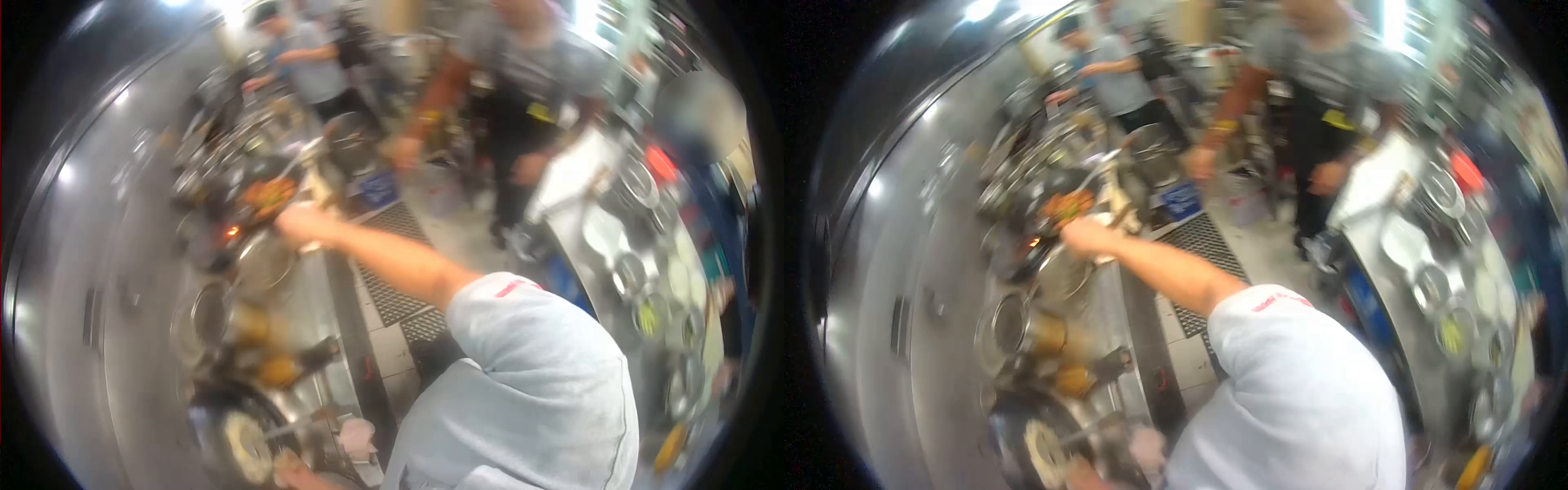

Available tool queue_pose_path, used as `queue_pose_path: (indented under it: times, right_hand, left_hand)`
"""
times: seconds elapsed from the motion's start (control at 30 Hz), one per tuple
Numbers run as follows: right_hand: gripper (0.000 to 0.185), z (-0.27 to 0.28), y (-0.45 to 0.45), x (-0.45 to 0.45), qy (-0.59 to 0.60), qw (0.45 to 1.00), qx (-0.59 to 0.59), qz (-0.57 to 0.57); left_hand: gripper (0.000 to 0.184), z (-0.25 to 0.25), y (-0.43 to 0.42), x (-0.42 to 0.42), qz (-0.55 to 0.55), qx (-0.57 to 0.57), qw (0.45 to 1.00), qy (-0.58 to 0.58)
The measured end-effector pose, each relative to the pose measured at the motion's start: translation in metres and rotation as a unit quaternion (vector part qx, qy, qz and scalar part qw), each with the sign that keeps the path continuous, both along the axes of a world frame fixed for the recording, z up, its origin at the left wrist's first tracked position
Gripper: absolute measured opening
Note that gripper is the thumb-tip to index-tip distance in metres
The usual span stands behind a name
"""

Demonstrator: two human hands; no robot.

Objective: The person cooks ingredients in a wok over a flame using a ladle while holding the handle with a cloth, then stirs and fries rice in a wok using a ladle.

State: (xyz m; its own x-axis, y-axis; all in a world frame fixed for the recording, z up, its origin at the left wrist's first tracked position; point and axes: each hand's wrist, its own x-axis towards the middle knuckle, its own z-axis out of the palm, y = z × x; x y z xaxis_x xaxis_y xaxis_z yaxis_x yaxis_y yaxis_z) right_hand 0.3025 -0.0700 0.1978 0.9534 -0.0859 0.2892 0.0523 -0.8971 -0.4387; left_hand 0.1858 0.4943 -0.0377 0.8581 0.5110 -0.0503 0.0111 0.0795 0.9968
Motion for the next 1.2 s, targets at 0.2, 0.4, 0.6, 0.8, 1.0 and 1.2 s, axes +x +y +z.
queue_pose_path:
  times: [0.2, 0.4, 0.6, 0.8, 1.0, 1.2]
  right_hand:
    - [0.029, -0.119, -0.030, -0.277, -0.004, 0.949, 0.250, -0.194]
    - [0.026, -0.128, -0.083, -0.573, -0.136, 0.704, 0.335, -0.611]
    - [0.025, -0.122, -0.063, -0.760, -0.153, 0.493, 0.047, -0.855]
    - [0.048, -0.170, -0.040, -0.831, -0.062, 0.318, 0.177, -0.929]
    - [0.051, -0.216, -0.055, -0.833, -0.020, 0.351, 0.263, -0.899]
    - [0.041, -0.141, -0.048, -0.875, -0.104, 0.341, 0.100, -0.929]
  left_hand:
    - [0.024, 0.030, -0.168, -0.016, -0.234, 0.002, 0.968, 0.086]
    - [0.035, 0.032, -0.323, -0.075, -0.533, 0.015, 0.796, 0.287]
    - [0.045, 0.064, -0.556, -0.176, -0.849, 0.146, 0.444, 0.247]
    - [0.081, 0.062, -0.783, -0.312, -0.890, 0.345, 0.167, -0.247]
    - [0.045, 0.066, -0.843, -0.377, -0.895, 0.325, -0.017, -0.303]
    - [0.060, 0.090, -0.853, -0.423, -0.892, 0.318, -0.016, -0.322]
